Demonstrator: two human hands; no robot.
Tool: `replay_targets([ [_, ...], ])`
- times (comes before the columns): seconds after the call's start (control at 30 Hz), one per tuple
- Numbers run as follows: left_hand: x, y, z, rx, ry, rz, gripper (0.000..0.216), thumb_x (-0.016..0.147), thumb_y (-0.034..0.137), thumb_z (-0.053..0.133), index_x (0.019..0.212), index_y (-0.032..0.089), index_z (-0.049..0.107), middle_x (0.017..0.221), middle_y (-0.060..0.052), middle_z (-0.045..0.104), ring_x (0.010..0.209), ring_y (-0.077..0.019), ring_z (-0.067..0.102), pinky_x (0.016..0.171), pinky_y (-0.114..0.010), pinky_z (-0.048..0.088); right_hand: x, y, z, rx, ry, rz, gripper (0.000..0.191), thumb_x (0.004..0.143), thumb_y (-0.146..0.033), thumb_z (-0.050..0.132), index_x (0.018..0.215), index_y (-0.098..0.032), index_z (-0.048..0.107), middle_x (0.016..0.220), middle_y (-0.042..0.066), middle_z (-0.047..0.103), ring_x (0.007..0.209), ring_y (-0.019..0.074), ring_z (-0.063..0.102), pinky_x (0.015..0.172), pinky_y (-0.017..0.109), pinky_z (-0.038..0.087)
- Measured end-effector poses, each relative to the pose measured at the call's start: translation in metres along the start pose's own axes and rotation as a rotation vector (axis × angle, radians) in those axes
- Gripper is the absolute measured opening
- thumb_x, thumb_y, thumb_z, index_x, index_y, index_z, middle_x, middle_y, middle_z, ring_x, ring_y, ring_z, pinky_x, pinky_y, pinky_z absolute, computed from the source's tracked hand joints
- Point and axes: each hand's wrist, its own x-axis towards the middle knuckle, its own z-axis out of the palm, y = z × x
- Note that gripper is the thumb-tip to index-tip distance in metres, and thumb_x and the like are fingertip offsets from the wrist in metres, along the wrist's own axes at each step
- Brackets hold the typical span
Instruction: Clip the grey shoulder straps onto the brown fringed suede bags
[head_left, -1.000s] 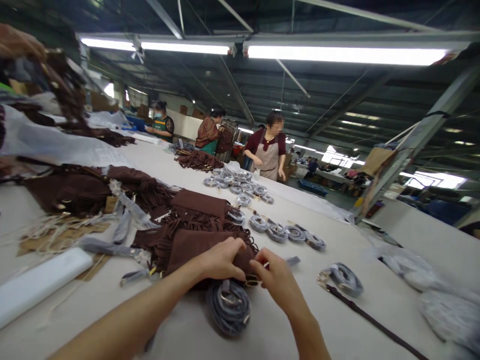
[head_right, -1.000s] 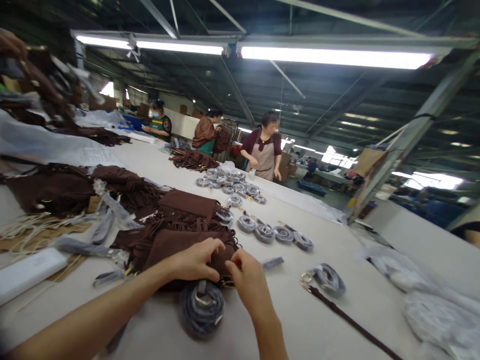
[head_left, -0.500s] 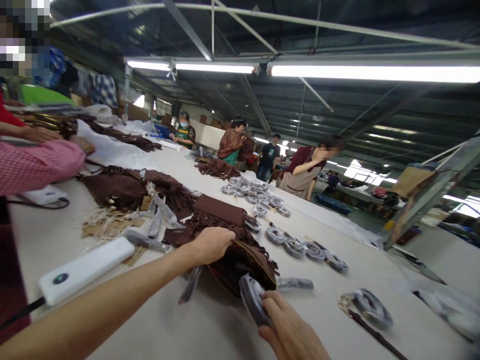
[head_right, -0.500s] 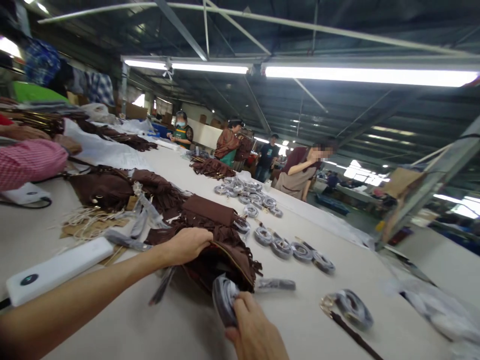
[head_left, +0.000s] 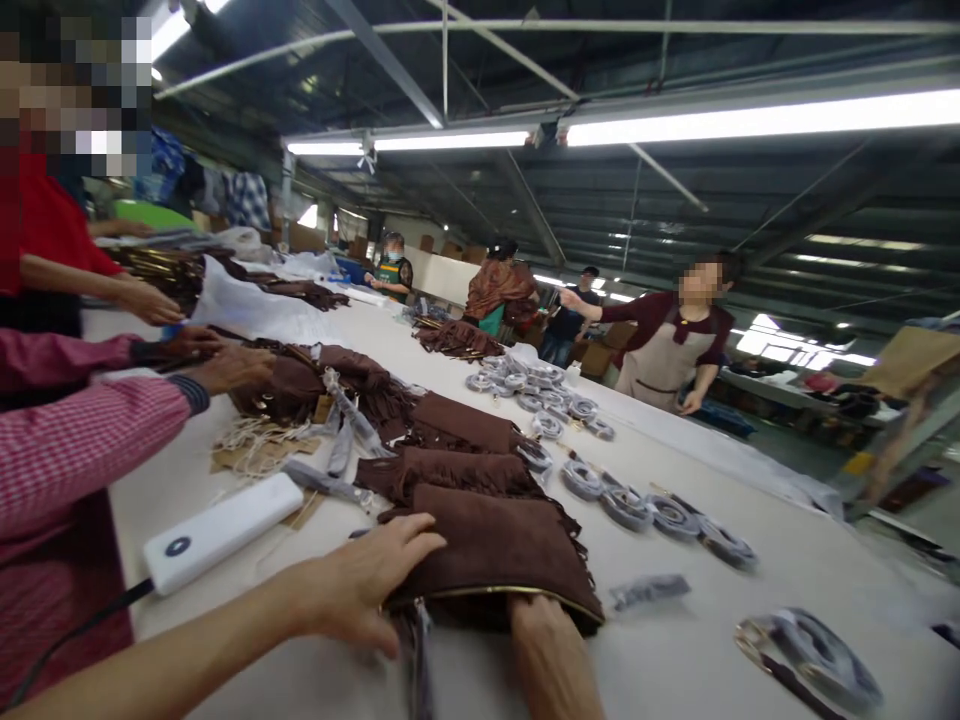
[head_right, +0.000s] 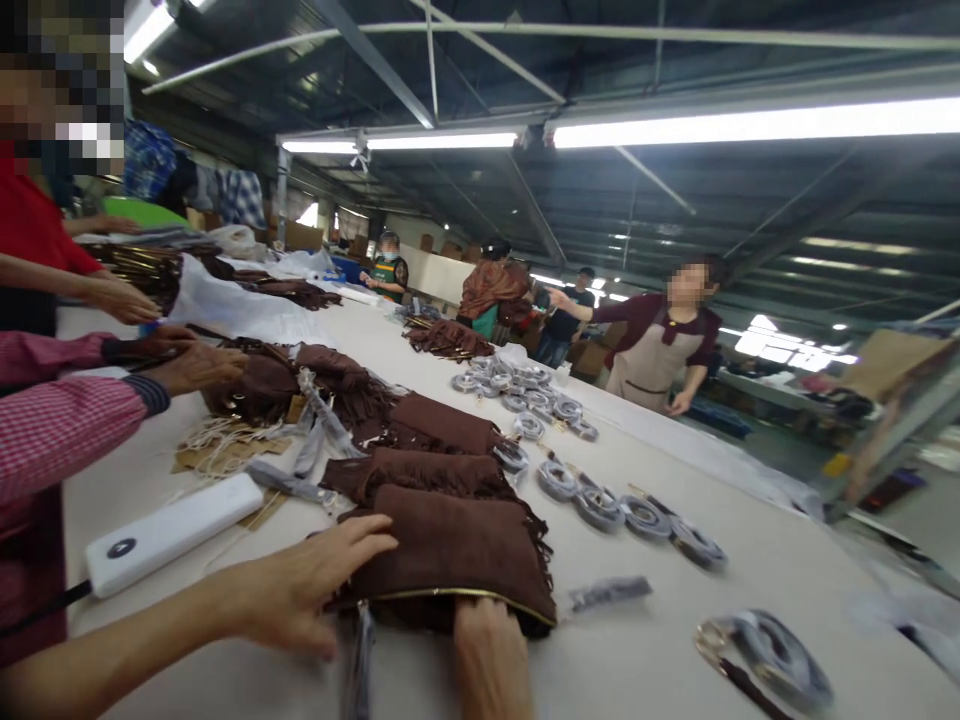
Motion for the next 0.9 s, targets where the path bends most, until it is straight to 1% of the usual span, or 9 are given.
replay_targets([
  [0.07,-0.016,-0.007,0.011,0.07,0.034,-0.059,0.061,0.074,0.024,0.068,0.13,0.02,0.043,0.141,-0.015,0.042,0.127,-0.0303,0.043,0.102,-0.041,0.039,-0.019,-0.015,-0.004,-0.048,-0.033,0.005,0.023,0.087,-0.007,0.047,0.082,-0.02,0.064,0.08,0.008,0.071,0.074,0.0234,0.069,0.062,0.029,0.05],
  [0.13,-0.018,-0.007,0.023,0.177,0.072,-0.086,0.034,0.081,0.02,0.06,0.114,0.021,0.052,0.13,-0.011,0.051,0.114,-0.0251,0.052,0.093,-0.036,0.045,-0.029,-0.042,-0.008,-0.026,-0.077,0.027,0.005,0.085,-0.025,0.06,0.082,-0.022,0.063,0.08,0.006,0.07,0.074,0.0239,0.069,0.061,0.028,0.051],
  [0.2,-0.011,-0.002,0.035,0.313,0.124,-0.039,0.02,0.085,0.021,0.058,0.104,0.021,0.054,0.121,-0.009,0.056,0.101,-0.0227,0.056,0.083,-0.033,0.046,-0.025,-0.072,-0.01,0.021,-0.11,0.069,0.019,0.075,-0.032,0.071,0.087,-0.02,0.063,0.084,0.008,0.071,0.079,0.0278,0.069,0.064,0.033,0.053],
  [0.33,0.004,-0.003,0.048,0.492,0.216,0.142,0.004,0.087,0.017,0.055,0.09,0.019,0.054,0.091,-0.005,0.063,0.077,-0.0194,0.055,0.066,-0.031,0.04,0.0,-0.101,-0.016,-0.065,-0.173,0.1,0.015,0.079,-0.006,0.058,0.089,-0.017,0.062,0.082,0.012,0.074,0.073,0.0285,0.072,0.064,0.037,0.054],
  [0.47,0.011,-0.013,0.036,0.505,0.27,0.193,0.006,0.088,0.019,0.053,0.082,0.019,0.051,0.08,-0.002,0.062,0.07,-0.0179,0.052,0.062,-0.031,0.036,0.018,-0.077,-0.032,-0.124,-0.193,0.025,0.015,0.088,-0.007,0.049,0.086,-0.016,0.061,0.075,0.013,0.075,0.067,0.0287,0.073,0.055,0.031,0.051],
  [0.57,0.015,-0.012,0.02,0.461,0.28,0.175,0.008,0.089,0.022,0.05,0.081,0.019,0.051,0.082,-0.002,0.062,0.072,-0.0177,0.052,0.061,-0.03,0.035,0.019,-0.037,-0.044,-0.103,-0.179,-0.045,0.015,0.091,-0.012,0.046,0.086,-0.018,0.06,0.074,0.01,0.075,0.065,0.0238,0.073,0.052,0.024,0.046],
  [0.7,0.023,-0.002,0.006,0.316,0.296,0.111,0.019,0.092,0.018,0.037,0.076,0.02,0.047,0.079,-0.003,0.06,0.071,-0.0164,0.052,0.06,-0.028,0.036,0.009,0.011,-0.049,-0.027,-0.193,-0.013,0.02,0.093,-0.019,0.044,0.081,-0.021,0.06,0.069,0.004,0.073,0.062,0.0186,0.071,0.053,0.022,0.043],
  [0.83,0.031,0.017,0.006,0.1,0.25,0.026,0.011,0.084,0.013,0.041,0.088,0.021,0.048,0.092,-0.004,0.061,0.085,-0.0179,0.054,0.072,-0.027,0.042,0.0,0.018,-0.049,0.161,-0.114,-0.062,0.035,0.099,-0.025,0.029,0.079,-0.023,0.058,0.073,0.002,0.07,0.065,0.0157,0.067,0.057,0.022,0.042],
  [0.9,0.032,0.029,0.01,0.006,0.215,0.011,0.023,0.075,0.011,0.048,0.096,0.021,0.048,0.098,-0.004,0.06,0.089,-0.0188,0.054,0.076,-0.028,0.043,0.0,0.012,-0.051,0.272,-0.125,-0.058,0.041,0.1,-0.029,0.023,0.074,-0.023,0.055,0.071,0.001,0.067,0.063,0.0144,0.063,0.057,0.022,0.04],
])
